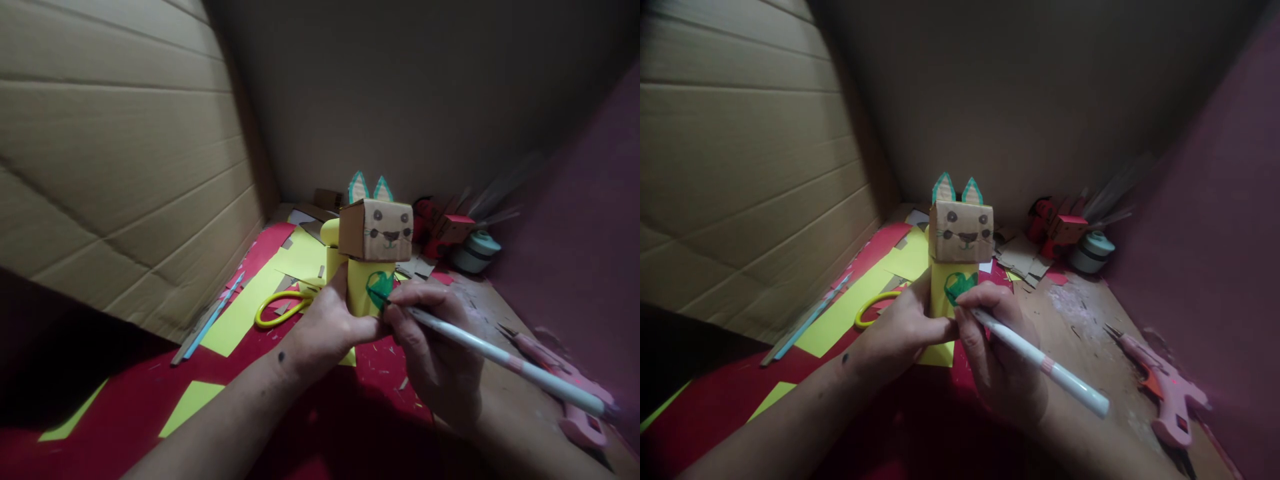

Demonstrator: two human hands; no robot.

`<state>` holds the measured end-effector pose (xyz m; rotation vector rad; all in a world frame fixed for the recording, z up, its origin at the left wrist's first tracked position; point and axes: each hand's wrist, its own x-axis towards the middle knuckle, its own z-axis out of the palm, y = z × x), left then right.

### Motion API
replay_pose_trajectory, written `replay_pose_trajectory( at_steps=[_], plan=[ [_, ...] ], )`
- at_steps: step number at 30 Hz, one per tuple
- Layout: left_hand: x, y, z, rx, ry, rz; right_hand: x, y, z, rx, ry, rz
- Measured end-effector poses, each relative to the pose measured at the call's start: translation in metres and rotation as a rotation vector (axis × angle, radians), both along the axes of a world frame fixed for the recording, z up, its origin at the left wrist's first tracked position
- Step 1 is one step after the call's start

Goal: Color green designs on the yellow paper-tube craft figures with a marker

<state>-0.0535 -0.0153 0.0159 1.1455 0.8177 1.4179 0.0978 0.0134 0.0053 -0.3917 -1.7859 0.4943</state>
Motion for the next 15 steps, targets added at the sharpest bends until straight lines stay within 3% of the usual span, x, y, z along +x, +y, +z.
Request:
replay_pose_trajectory(
  at_steps=[15],
  plan=[
    [0.0015, -0.0032, 0.0073, -0.020, -0.034, -0.008, -0.0039, 0.0002, -0.0007, -0.121, 0.114, -0.002]
  ],
)
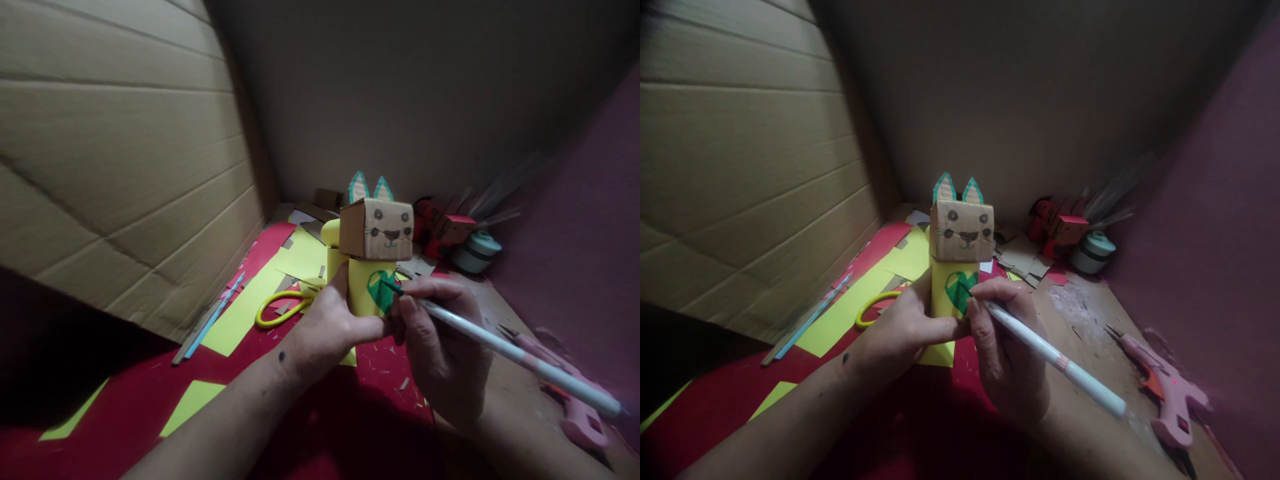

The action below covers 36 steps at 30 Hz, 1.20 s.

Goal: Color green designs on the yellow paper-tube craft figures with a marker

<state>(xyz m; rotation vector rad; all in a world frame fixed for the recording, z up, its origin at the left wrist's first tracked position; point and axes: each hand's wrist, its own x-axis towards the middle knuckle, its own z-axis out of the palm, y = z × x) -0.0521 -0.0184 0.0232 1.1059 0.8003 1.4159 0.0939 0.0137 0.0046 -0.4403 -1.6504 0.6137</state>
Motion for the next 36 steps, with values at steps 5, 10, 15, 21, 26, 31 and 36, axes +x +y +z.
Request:
replay_pose_trajectory(
  at_steps=[5, 10, 15, 21, 26, 31, 36],
  plan=[
    [-0.0010, 0.0004, -0.0018, -0.007, 0.021, 0.016, -0.0002, 0.0005, -0.0013, 0.008, -0.001, -0.016],
    [-0.0010, 0.0014, -0.0044, 0.008, 0.004, 0.001, -0.0014, 0.0029, -0.0028, 0.008, -0.004, -0.019],
    [0.0002, 0.0004, -0.0015, -0.011, 0.012, 0.006, -0.0011, 0.0021, -0.0029, 0.020, -0.006, -0.028],
    [0.0006, 0.0011, -0.0016, -0.014, 0.011, -0.006, 0.0004, 0.0008, -0.0020, 0.029, -0.035, -0.043],
    [-0.0003, 0.0013, -0.0041, 0.000, 0.025, -0.003, 0.0020, 0.0002, -0.0012, 0.039, -0.068, -0.027],
    [-0.0004, 0.0014, -0.0033, -0.007, 0.036, 0.008, 0.0033, -0.0007, 0.0007, 0.058, -0.105, -0.003],
    [-0.0007, 0.0030, -0.0034, 0.021, 0.035, -0.001, 0.0027, 0.0008, 0.0017, 0.083, -0.114, 0.001]
  ],
)
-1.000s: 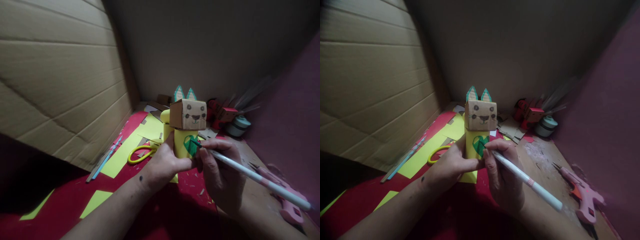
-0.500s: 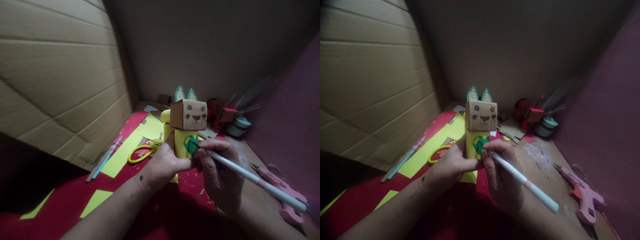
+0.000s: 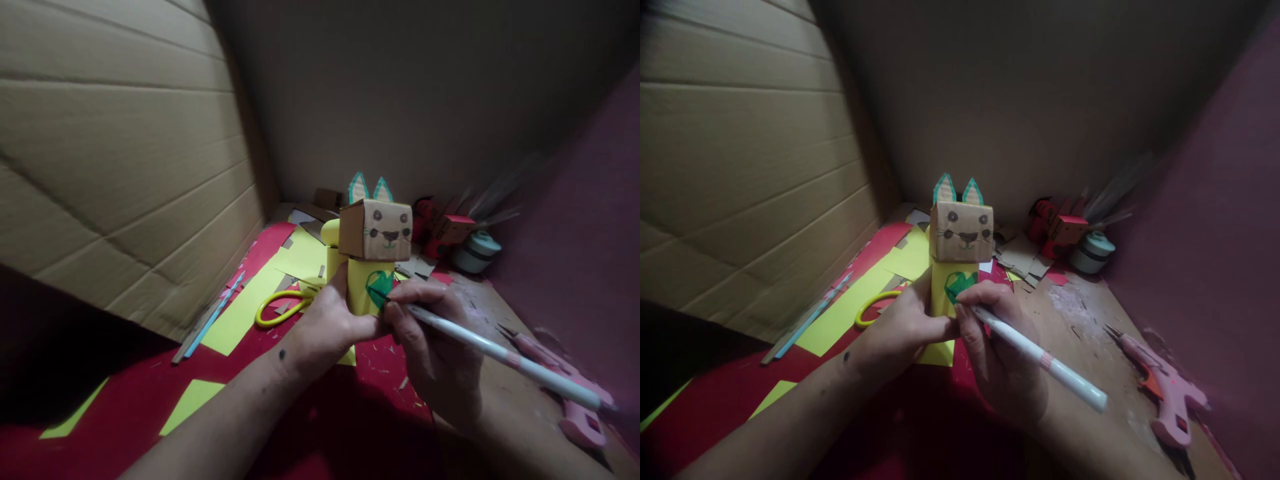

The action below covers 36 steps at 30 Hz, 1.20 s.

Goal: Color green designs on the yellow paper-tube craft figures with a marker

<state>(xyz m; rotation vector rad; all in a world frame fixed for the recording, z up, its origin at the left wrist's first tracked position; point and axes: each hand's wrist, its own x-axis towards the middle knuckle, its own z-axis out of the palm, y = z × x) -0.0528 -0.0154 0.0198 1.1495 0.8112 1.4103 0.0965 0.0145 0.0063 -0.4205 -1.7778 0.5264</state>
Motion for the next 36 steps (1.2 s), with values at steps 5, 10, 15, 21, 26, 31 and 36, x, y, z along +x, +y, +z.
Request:
replay_pose_trajectory(
  at_steps=[5, 10, 15, 21, 26, 31, 36],
  plan=[
    [0.0003, -0.0010, 0.0004, -0.009, -0.012, 0.001, -0.0001, -0.0001, -0.0010, -0.022, 0.010, -0.015],
    [0.0008, -0.0017, 0.0001, -0.021, -0.028, -0.018, -0.0018, -0.0002, -0.0019, -0.046, 0.069, -0.060],
    [0.0014, -0.0018, 0.0004, -0.022, -0.052, -0.020, -0.0035, 0.0004, -0.0016, -0.058, 0.097, -0.056],
    [0.0009, -0.0029, 0.0008, -0.030, -0.031, -0.007, -0.0033, -0.0005, -0.0018, -0.065, 0.098, -0.049],
    [0.0001, -0.0023, 0.0020, -0.035, -0.017, -0.010, -0.0031, -0.0009, -0.0014, -0.064, 0.073, -0.060],
    [-0.0002, -0.0008, 0.0001, -0.024, -0.012, -0.013, -0.0022, -0.0014, -0.0012, -0.044, 0.069, -0.055],
    [0.0009, -0.0017, -0.0009, -0.015, -0.039, -0.025, -0.0029, -0.0024, -0.0016, -0.061, 0.096, -0.068]
  ],
)
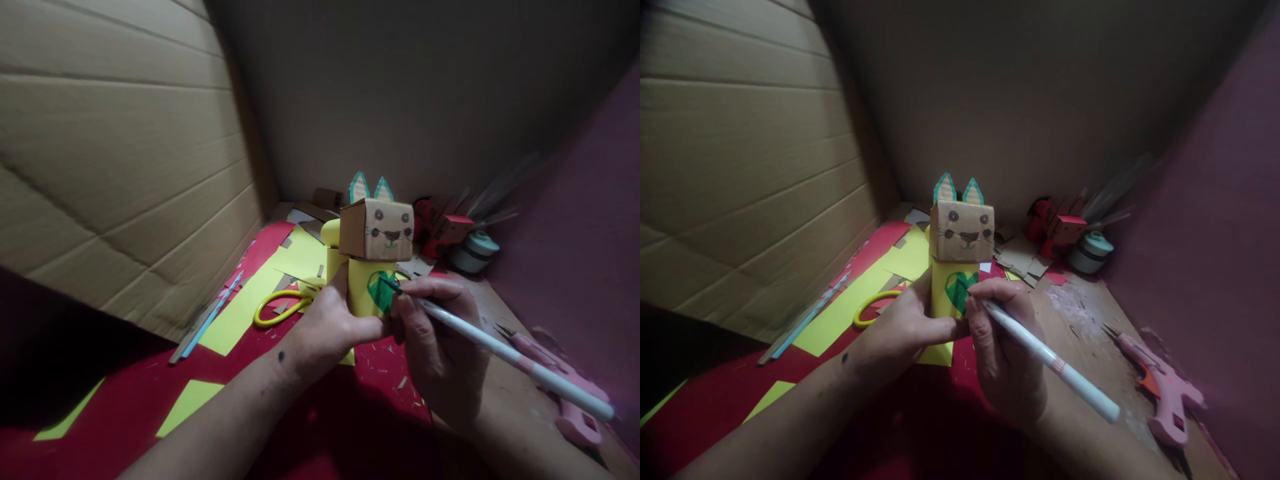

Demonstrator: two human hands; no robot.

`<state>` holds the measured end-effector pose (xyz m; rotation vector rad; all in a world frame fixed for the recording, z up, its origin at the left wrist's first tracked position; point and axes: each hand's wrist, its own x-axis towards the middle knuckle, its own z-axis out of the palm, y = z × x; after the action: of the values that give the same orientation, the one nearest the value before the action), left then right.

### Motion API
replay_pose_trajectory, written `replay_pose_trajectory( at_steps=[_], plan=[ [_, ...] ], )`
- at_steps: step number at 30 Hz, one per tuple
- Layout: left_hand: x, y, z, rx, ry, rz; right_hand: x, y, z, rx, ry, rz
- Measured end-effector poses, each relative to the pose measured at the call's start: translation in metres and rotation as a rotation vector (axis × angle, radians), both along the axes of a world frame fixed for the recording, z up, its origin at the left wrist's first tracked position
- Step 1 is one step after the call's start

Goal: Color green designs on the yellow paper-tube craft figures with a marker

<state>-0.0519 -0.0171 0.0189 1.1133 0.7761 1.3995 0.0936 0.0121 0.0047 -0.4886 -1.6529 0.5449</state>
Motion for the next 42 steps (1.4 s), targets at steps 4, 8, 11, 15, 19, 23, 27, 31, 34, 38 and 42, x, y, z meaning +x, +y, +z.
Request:
replay_pose_trajectory(
  at_steps=[4, 8, 11, 15, 19, 23, 27, 31, 34, 38, 42],
  plan=[
    [0.0005, -0.0014, 0.0037, -0.023, -0.005, 0.009, 0.0001, 0.0008, -0.0015, 0.002, 0.000, -0.003],
    [-0.0004, -0.0014, 0.0052, -0.040, 0.005, 0.011, 0.0011, 0.0019, -0.0032, 0.018, -0.028, 0.001],
    [-0.0010, -0.0002, 0.0034, -0.030, 0.016, 0.016, 0.0022, 0.0012, -0.0030, 0.033, -0.045, 0.016],
    [-0.0007, 0.0014, 0.0010, -0.003, 0.023, 0.031, 0.0033, -0.0002, -0.0020, 0.036, -0.070, 0.047],
    [-0.0005, 0.0016, 0.0007, 0.000, 0.025, 0.027, 0.0027, 0.0000, -0.0009, 0.034, -0.077, 0.074],
    [-0.0011, 0.0013, 0.0000, 0.010, 0.025, 0.026, 0.0020, 0.0006, 0.0012, 0.059, -0.072, 0.093],
    [0.0000, 0.0013, -0.0013, 0.016, 0.002, 0.013, 0.0022, 0.0006, 0.0024, 0.064, -0.077, 0.095],
    [0.0006, 0.0018, -0.0013, 0.017, 0.007, 0.019, 0.0025, 0.0017, 0.0007, 0.049, -0.073, 0.099],
    [-0.0003, 0.0020, -0.0007, 0.014, 0.022, 0.022, 0.0025, 0.0027, -0.0011, 0.037, -0.062, 0.081],
    [-0.0007, 0.0017, -0.0002, 0.011, 0.016, 0.016, 0.0013, 0.0030, -0.0016, 0.032, -0.043, 0.058],
    [0.0008, 0.0018, 0.0001, -0.013, -0.007, 0.000, 0.0011, 0.0020, -0.0012, 0.035, -0.021, 0.024]
  ],
)
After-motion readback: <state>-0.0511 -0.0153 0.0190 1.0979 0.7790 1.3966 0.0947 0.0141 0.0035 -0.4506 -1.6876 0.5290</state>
